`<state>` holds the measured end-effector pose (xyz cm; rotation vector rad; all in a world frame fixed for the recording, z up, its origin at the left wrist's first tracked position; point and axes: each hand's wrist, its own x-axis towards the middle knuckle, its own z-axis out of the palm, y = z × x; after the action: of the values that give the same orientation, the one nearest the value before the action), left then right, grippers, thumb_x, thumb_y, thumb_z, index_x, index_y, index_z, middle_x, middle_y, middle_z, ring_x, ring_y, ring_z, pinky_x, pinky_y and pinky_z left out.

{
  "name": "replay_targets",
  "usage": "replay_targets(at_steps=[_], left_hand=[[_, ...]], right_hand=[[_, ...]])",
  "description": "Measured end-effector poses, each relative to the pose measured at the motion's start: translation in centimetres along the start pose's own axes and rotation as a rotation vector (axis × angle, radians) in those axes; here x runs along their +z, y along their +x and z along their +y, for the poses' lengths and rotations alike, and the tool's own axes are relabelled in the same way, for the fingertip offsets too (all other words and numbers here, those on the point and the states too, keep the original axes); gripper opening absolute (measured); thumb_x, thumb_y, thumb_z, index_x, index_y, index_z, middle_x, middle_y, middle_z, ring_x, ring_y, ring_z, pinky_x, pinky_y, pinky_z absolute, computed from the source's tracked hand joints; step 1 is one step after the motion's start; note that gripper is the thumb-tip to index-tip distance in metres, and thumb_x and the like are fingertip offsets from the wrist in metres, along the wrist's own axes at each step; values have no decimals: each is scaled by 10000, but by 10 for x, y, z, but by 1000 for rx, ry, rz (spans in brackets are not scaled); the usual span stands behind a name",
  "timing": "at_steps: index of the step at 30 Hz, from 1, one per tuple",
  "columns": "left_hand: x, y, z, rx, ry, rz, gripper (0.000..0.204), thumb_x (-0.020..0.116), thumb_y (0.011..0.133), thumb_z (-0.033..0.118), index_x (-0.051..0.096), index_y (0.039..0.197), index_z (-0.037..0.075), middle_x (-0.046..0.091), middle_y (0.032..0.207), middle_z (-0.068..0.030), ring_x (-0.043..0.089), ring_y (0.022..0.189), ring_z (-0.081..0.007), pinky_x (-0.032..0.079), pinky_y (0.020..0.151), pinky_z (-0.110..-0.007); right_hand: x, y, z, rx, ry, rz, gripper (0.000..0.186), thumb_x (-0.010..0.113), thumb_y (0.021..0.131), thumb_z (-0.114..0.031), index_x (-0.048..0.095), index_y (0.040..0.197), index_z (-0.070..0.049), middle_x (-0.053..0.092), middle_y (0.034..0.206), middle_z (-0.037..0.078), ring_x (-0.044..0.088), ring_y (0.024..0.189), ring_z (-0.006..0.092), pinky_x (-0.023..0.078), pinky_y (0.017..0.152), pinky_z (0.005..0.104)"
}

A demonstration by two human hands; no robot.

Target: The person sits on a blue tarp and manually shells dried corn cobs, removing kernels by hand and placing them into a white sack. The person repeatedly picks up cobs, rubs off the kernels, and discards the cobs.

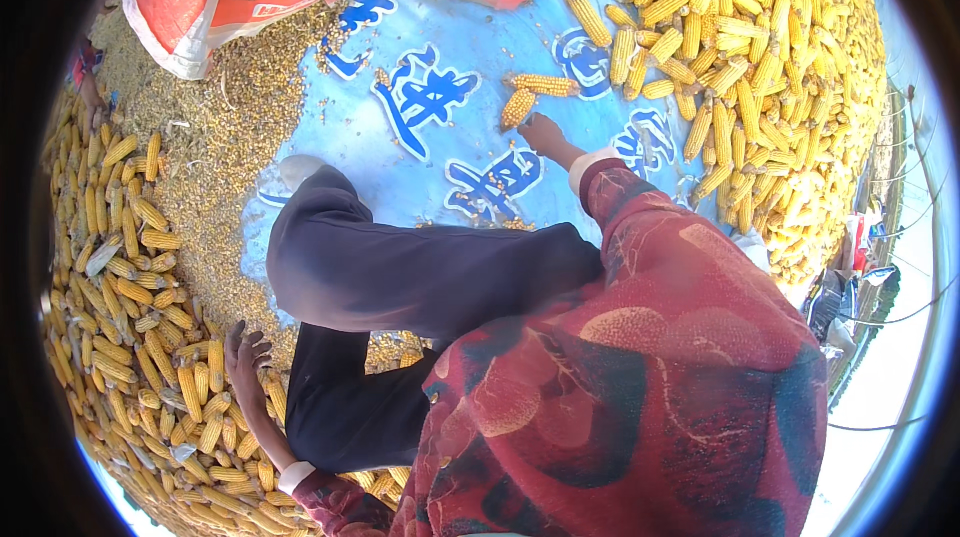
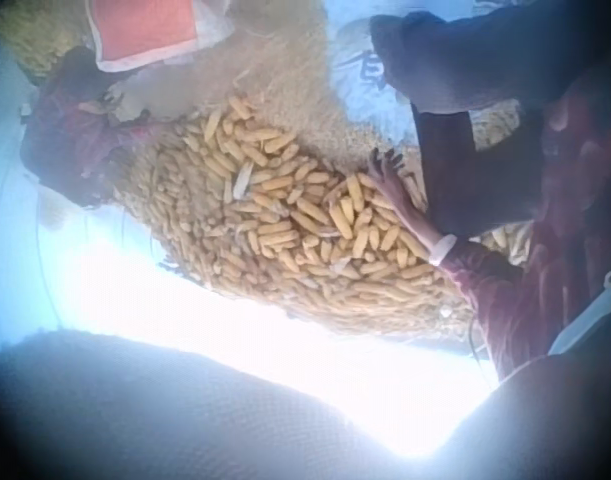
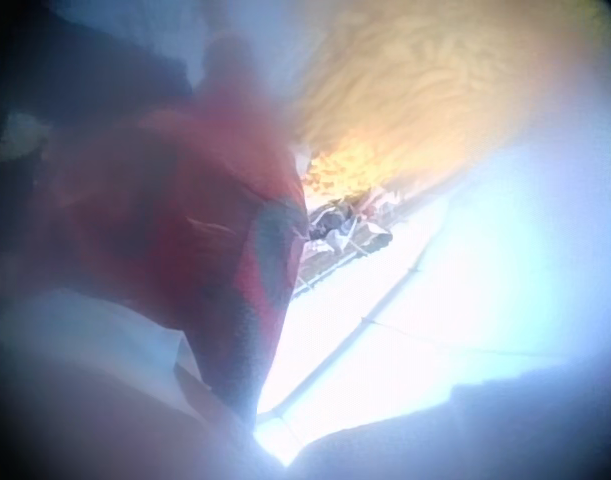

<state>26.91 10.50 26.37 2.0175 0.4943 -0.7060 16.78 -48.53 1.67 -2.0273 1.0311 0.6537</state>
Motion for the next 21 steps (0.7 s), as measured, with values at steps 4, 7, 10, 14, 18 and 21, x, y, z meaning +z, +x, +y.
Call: replay_targets(at_steps=[4, 7, 10, 14, 18, 21], left_hand=[[3, 4, 2, -62, -6, 1, 436, 464, 866, 227, 439, 1252, 27, 586, 990, -123, 589, 784, -156, 461, 687, -282], [5, 6, 1, -113, 1, -5, 452, 462, 858, 221, 429, 1259, 13, 590, 974, -121, 589, 757, -156, 460, 680, -274], [4, 8, -1, -104, 12, -4, 458, 459, 855, 233, 434, 1257, 15, 592, 970, -123, 589, 750, -149, 459, 671, -269], [1, 11, -4, -127, 30, 8, 459, 462, 852, 239, 437, 1257, 25, 594, 973, -127, 589, 753, -149, 459, 668, -267], [0, 12, -5, -129, 29, 7, 463, 470, 847, 256, 446, 1251, 30, 592, 966, -122, 589, 756, -152, 457, 667, -269], [-1, 10, -5, -145, 23, 7, 471, 475, 853, 270, 439, 1259, 34, 586, 959, -113, 589, 761, -150, 455, 664, -267]], right_hand=[[-6, 20, -2, 196, 172, 137, 527, 567, 792, -383, 501, 1076, 56, 600, 886, 177, 622, 665, 285, 527, 516, 376], [6, 40, -15, 257, 301, 44, 605, 608, 752, -408, 495, 1090, 81, 607, 930, 183, 630, 767, 282, 522, 521, 370], [19, 50, -18, 261, 165, 125, 619, 632, 721, -429, 510, 1078, 61, 611, 966, 189, 624, 847, 301, 516, 597, 384], [-19, 57, 3, -85, -398, 280, 642, 669, 678, -459, 521, 1018, 65, 617, 915, 216, 617, 881, 329, 488, 716, 402], [-127, 84, 28, -183, 694, 335, 511, 692, 724, -313, 519, 997, 83, 631, 871, 151, 617, 812, 247, 493, 696, 355], [-128, 101, 30, -276, -390, 573, 586, 669, 711, -313, 484, 1172, -2, 579, 1049, 180, 580, 940, 325, 485, 789, 394]])
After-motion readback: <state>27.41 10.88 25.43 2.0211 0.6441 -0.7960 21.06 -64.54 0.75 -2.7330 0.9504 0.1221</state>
